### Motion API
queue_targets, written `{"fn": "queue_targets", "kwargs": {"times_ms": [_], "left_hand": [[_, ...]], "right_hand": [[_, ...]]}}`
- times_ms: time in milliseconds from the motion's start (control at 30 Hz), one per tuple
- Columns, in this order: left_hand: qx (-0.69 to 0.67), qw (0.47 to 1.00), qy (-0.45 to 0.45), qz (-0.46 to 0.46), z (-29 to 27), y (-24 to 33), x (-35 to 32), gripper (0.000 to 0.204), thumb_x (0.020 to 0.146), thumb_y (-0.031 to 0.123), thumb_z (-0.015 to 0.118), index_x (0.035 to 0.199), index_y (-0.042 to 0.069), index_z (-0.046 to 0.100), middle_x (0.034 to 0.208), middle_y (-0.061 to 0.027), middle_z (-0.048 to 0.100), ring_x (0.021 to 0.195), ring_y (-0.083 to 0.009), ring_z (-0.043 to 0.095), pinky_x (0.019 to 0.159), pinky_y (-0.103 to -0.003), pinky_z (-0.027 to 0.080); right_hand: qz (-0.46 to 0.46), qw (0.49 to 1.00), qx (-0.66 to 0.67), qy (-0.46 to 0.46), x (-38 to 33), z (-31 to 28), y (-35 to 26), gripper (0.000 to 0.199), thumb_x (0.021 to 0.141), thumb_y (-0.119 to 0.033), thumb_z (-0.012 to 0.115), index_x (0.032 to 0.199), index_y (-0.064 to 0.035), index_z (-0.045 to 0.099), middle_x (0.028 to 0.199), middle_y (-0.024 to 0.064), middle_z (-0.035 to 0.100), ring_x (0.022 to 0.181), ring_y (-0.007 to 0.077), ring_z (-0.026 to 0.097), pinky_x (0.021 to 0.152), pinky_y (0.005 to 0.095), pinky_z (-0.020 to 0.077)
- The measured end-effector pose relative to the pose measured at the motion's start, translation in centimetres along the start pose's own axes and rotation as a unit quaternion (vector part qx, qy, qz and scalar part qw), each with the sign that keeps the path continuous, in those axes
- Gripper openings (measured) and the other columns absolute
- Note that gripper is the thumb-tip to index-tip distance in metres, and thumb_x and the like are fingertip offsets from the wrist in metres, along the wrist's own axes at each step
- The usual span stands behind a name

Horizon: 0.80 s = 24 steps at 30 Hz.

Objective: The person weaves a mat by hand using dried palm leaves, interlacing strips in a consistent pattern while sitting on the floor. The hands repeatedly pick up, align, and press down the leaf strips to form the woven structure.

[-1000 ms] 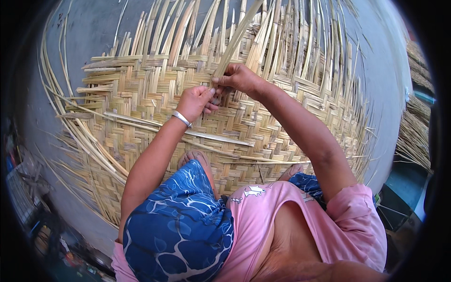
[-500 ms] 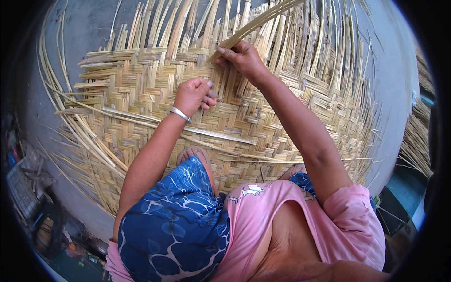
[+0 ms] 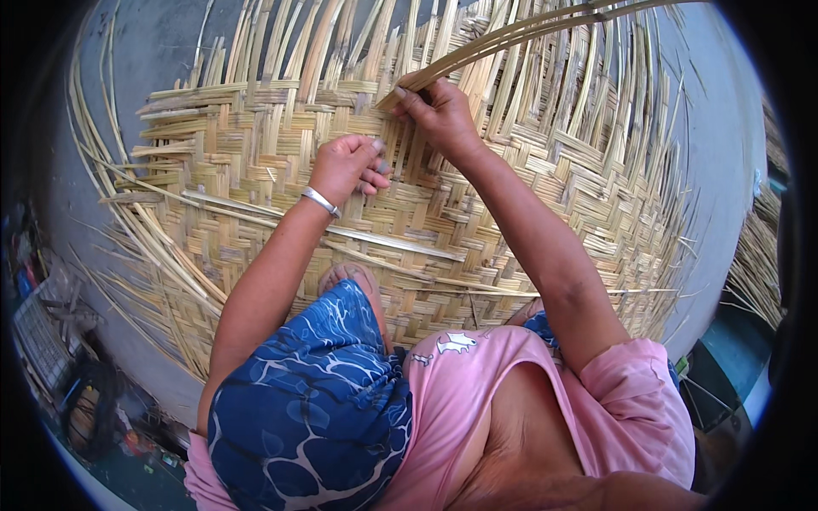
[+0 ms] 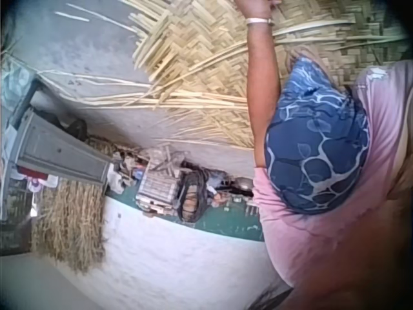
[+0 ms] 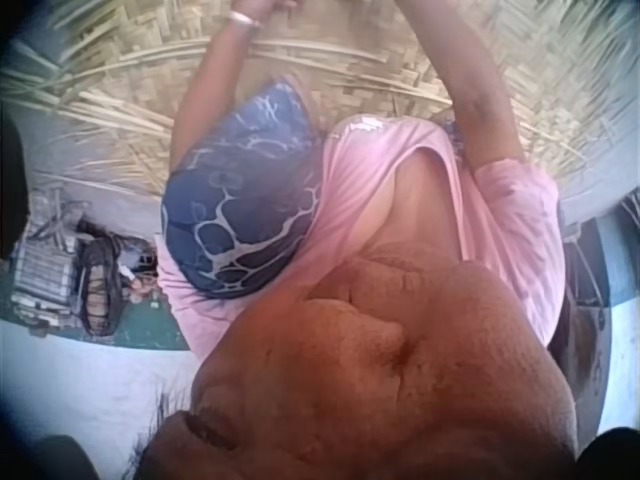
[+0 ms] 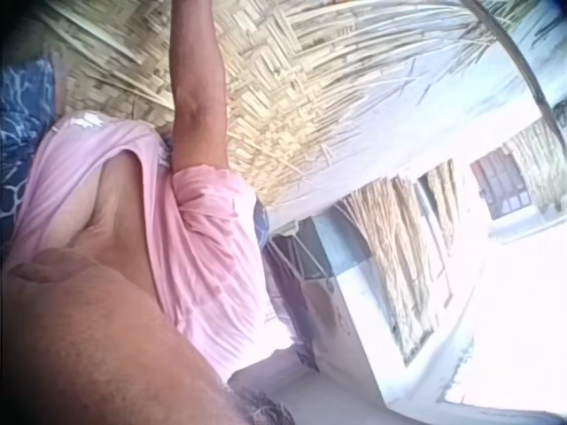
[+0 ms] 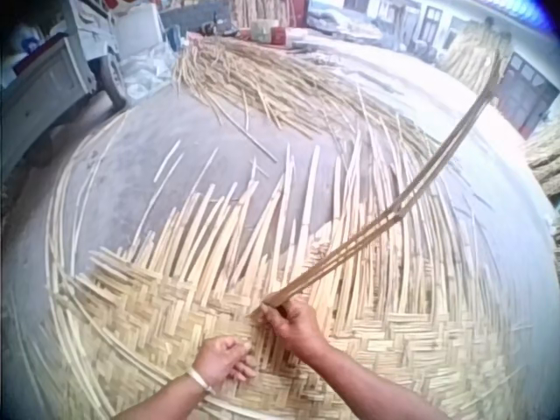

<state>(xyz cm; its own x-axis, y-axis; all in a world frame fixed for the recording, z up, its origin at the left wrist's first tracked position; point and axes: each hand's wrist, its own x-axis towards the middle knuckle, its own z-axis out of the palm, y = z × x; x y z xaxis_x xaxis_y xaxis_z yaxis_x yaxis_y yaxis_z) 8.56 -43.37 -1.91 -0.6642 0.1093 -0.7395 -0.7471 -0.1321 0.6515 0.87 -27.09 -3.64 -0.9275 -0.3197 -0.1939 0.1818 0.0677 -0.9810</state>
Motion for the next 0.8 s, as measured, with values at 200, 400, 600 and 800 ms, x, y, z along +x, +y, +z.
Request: {"fn": "queue_targets", "kwargs": {"times_ms": [200, 400, 600, 800], "left_hand": [[0.008, 1.000, 0.013, 0.001, 0.0, 0.0, 0.2, 0.022, 0.090, 0.024, 0.054, 0.092, 0.002, 0.056, 0.072, -0.0068, 0.062, 0.054, -0.0130, 0.063, 0.040, -0.019, 0.046], [0.007, 1.000, 0.002, 0.006, 0.0, 0.0, 0.3, 0.022, 0.090, 0.025, 0.054, 0.091, 0.003, 0.055, 0.072, -0.0076, 0.063, 0.054, -0.0135, 0.063, 0.040, -0.020, 0.046], [0.016, 1.000, 0.001, -0.003, 0.0, 0.5, -0.1, 0.023, 0.089, 0.025, 0.055, 0.094, 0.003, 0.055, 0.073, -0.0081, 0.063, 0.055, -0.0135, 0.063, 0.042, -0.020, 0.047], [-0.040, 0.999, 0.010, 0.001, 0.1, 0.5, -0.5, 0.023, 0.089, 0.021, 0.054, 0.102, 0.001, 0.055, 0.073, -0.0070, 0.061, 0.054, -0.0127, 0.062, 0.042, -0.019, 0.046]], "right_hand": [[0.029, 0.974, -0.207, -0.085, 2.4, -0.5, -2.7, 0.023, 0.087, -0.017, 0.059, 0.101, 0.0009, 0.058, 0.078, 0.0076, 0.065, 0.071, 0.0114, 0.062, 0.065, 0.0257, 0.0506], [-0.035, 0.930, -0.337, -0.145, 3.8, 0.2, -4.6, 0.016, 0.081, -0.016, 0.062, 0.091, -0.0032, 0.063, 0.076, 0.0093, 0.066, 0.072, 0.0157, 0.065, 0.067, 0.0287, 0.0509], [-0.061, 0.923, -0.337, -0.174, 3.6, 1.0, -4.5, 0.020, 0.079, -0.017, 0.063, 0.094, -0.0043, 0.063, 0.079, 0.0105, 0.066, 0.074, 0.0162, 0.064, 0.069, 0.0294, 0.0506], [0.057, 0.977, -0.164, -0.124, 3.5, -0.4, -2.0, 0.023, 0.085, -0.017, 0.061, 0.100, 0.0001, 0.058, 0.082, 0.0074, 0.064, 0.071, 0.0137, 0.063, 0.064, 0.0267, 0.0518]]}}
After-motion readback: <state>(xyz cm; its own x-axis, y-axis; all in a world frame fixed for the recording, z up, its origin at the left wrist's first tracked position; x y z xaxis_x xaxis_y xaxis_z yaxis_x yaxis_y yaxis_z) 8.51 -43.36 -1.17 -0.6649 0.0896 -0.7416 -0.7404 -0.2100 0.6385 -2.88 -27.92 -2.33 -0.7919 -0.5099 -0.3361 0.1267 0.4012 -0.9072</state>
